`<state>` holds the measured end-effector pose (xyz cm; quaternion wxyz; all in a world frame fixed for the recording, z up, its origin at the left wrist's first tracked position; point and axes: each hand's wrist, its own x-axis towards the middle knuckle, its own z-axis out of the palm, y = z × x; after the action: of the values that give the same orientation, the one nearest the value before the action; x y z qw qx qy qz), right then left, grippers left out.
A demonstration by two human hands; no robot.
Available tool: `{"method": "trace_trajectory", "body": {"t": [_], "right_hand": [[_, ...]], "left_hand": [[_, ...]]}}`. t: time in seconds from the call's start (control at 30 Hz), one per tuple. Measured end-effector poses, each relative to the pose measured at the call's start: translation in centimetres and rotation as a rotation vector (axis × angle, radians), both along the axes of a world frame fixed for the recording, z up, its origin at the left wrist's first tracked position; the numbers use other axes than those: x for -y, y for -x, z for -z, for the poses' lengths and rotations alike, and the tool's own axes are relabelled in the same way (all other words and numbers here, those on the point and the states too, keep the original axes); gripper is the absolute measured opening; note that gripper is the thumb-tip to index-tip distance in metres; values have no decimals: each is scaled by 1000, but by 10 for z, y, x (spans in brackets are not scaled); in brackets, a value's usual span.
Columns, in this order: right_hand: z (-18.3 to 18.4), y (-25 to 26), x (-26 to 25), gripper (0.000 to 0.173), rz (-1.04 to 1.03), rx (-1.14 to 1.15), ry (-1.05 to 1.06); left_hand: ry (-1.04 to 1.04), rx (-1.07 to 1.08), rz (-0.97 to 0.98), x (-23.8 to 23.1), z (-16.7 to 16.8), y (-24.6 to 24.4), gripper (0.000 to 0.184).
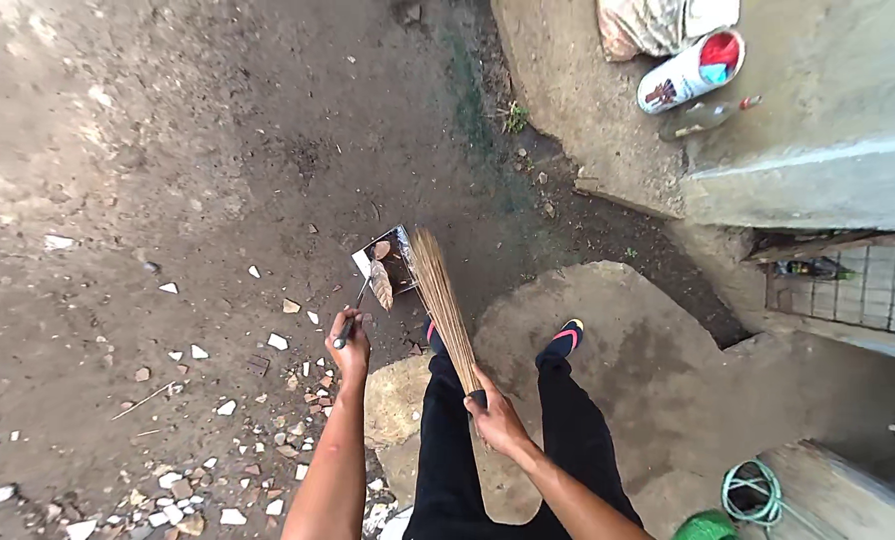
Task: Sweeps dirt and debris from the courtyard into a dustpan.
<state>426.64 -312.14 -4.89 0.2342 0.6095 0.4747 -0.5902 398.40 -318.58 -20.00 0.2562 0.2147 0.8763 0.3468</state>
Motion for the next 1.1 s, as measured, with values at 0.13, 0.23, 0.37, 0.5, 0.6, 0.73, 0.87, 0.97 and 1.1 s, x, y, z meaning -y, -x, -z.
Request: {"method": "trace_trajectory", "body": {"t": [0.13,0.23,0.37,0.5,0.6,0.73,0.87,0.97,1.1], "right_hand": [[-12,-22,-51,65,21,-90,-153],[-2,-19,-101,67,-32,-112,-240],[16,39,-190,65,-244,-83,-306],[50,109,-262,66,-545,7,-332],[78,147,-281,70,-656,33,-339],[119,164,-250,70,-699,61,-292],[137,147,-188,69,-808,32,-53],[92,121,-169,69,-872,3,101],[22,108,-190,69,-1024,-16,83]], "left_hand": [[-152,27,-227,32,-14,-7,16],[-135,24,-397,53,-28,-20,15],[-145,16,-578,72,-34,-45,16],[-121,24,-742,82,-33,-72,15],[-77,10,-833,83,-23,-86,15],[-22,10,-891,68,-7,-104,14],[45,-7,-962,40,4,-95,15],[67,4,-1043,32,1,-87,15],[43,6,-1144,42,-2,-82,15]]}}
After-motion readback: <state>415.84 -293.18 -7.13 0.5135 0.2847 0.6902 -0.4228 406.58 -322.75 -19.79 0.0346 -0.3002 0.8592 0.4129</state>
